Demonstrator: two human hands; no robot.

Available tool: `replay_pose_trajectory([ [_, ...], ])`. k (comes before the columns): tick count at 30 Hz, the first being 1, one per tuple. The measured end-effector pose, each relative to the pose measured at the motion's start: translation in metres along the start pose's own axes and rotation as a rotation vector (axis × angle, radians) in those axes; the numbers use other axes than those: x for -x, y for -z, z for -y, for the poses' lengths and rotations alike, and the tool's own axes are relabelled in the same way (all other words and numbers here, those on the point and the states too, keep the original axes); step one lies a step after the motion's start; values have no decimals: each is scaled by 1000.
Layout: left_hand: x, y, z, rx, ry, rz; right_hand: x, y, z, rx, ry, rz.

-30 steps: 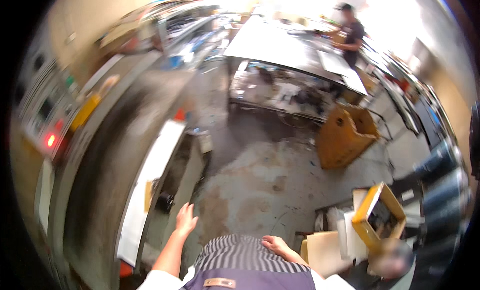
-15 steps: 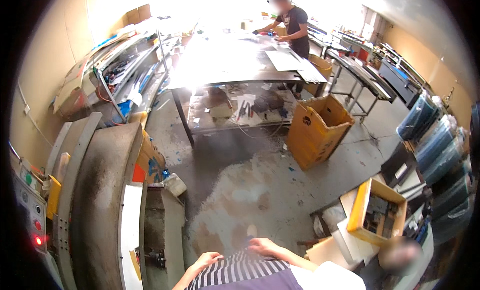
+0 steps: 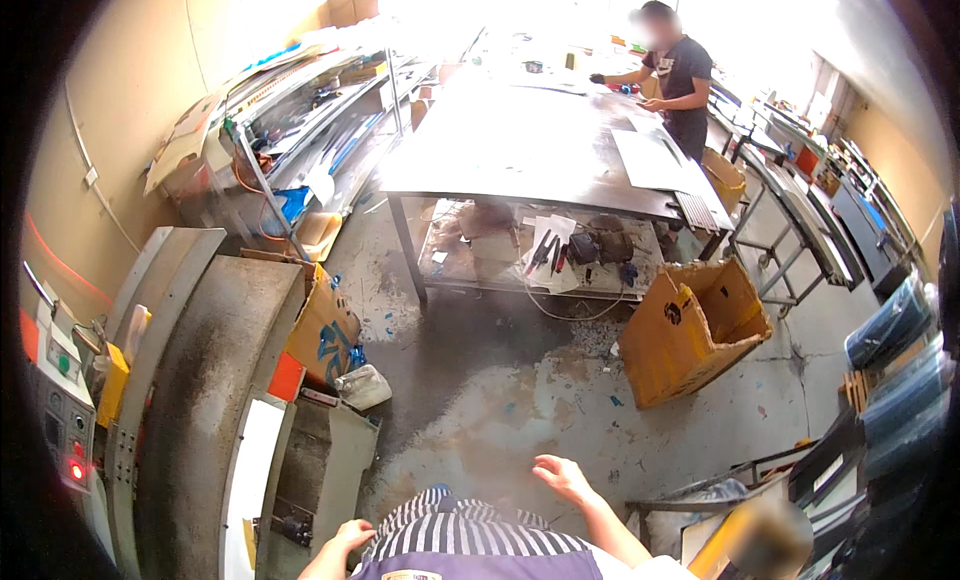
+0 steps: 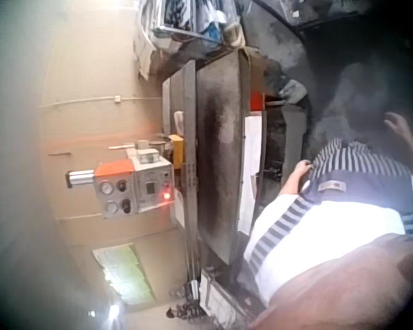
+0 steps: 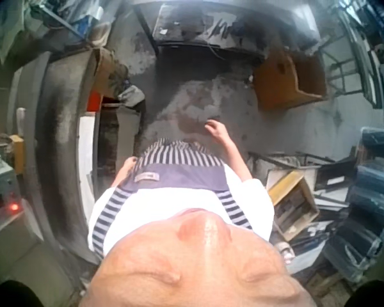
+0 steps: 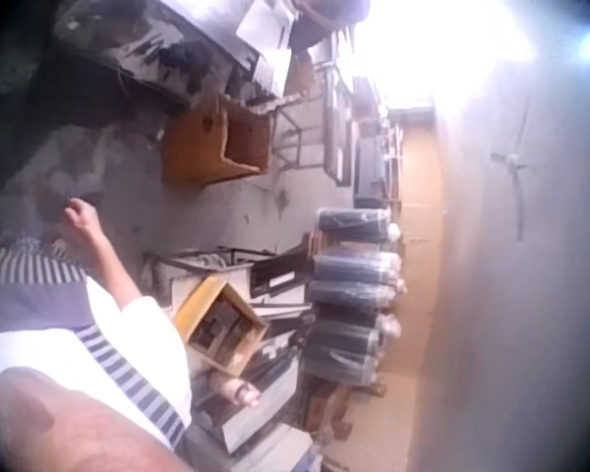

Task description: The person cuts a long strip of white material using shears, then scrapes a curved metal surface with a small tool. They retrieve a sheet of material from a machine and place it in a box, then handle small rectangular blocks from a box and place them on the table.

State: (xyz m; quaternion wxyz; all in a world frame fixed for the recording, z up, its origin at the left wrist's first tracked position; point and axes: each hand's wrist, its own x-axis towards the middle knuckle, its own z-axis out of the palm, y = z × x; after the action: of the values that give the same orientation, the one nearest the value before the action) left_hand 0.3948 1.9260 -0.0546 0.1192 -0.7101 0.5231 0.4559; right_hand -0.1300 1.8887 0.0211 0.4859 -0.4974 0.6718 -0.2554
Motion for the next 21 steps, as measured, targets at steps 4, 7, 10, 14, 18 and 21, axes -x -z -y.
replay_pose_trajectory([
  [4, 20, 30, -15, -4, -11, 29, -70, 15, 54, 63, 112, 74],
  [7, 28, 77, -89, -12, 117, -39, -137, 22, 76, -8, 162, 112],
  [10, -76, 96, -68, 73, 100, 38, -201, 39, 96, 26, 146, 90],
  [14, -234, 126, -104, -27, -104, -99, -260, 71, 93, 239, 11, 13],
  [18, -312, 206, -246, -91, -440, -148, -294, 89, 78, 276, -100, 19],
  [21, -341, 257, -355, -198, -588, -210, -310, 88, 71, 242, -203, 70],
])
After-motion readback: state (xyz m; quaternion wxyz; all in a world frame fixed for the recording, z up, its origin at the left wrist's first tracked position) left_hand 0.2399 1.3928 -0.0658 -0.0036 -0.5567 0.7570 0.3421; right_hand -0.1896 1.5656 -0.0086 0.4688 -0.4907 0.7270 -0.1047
